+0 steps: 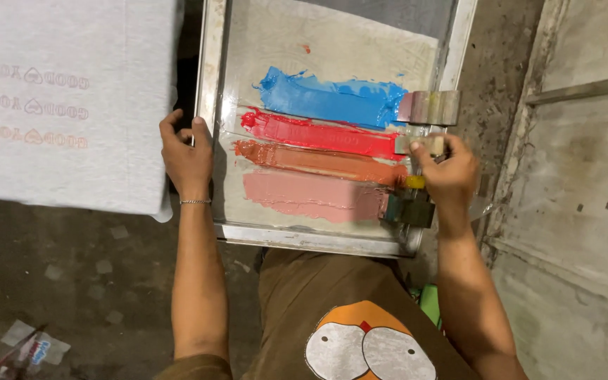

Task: Applying multi-colored ink to a screen and printing designs onto t-shirts using a squeegee.

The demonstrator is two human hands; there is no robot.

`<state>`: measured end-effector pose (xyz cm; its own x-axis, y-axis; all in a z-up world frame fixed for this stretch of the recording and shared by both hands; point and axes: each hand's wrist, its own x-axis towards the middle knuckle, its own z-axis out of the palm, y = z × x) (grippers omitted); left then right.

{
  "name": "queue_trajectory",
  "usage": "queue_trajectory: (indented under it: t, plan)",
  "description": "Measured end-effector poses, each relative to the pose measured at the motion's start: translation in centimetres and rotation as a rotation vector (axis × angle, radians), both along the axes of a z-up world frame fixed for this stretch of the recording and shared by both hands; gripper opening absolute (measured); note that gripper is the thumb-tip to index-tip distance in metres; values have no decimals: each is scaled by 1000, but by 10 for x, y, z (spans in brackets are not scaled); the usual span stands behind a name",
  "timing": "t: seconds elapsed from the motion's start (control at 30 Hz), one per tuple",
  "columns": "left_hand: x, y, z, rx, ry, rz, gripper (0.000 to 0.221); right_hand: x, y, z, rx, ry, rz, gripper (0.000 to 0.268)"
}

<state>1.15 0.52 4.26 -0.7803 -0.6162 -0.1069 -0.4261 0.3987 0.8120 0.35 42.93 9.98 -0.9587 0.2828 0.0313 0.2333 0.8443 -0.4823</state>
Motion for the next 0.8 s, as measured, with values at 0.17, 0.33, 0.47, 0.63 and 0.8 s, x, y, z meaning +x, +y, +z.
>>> queue_trajectory:
  t: [0.17,0.33,0.47,0.63,0.8]
  plan:
    - [-1,3,8,-3,-5,12,40,-17,7,-5,40,-14,100,30]
    - [-2,4,20,-6,-49,14,41,-33,-45,20,-26,116,364,21]
    - [-2,3,21,-24,-68,14,40,-50,-58,-3,47,192,482,20]
    - [-3,3,16,-31,-74,30,41,-61,-87,0,-10,189,576,21]
    - [-3,1,12,-52,-67,11,42,-72,-120,-4,-41,205,649,21]
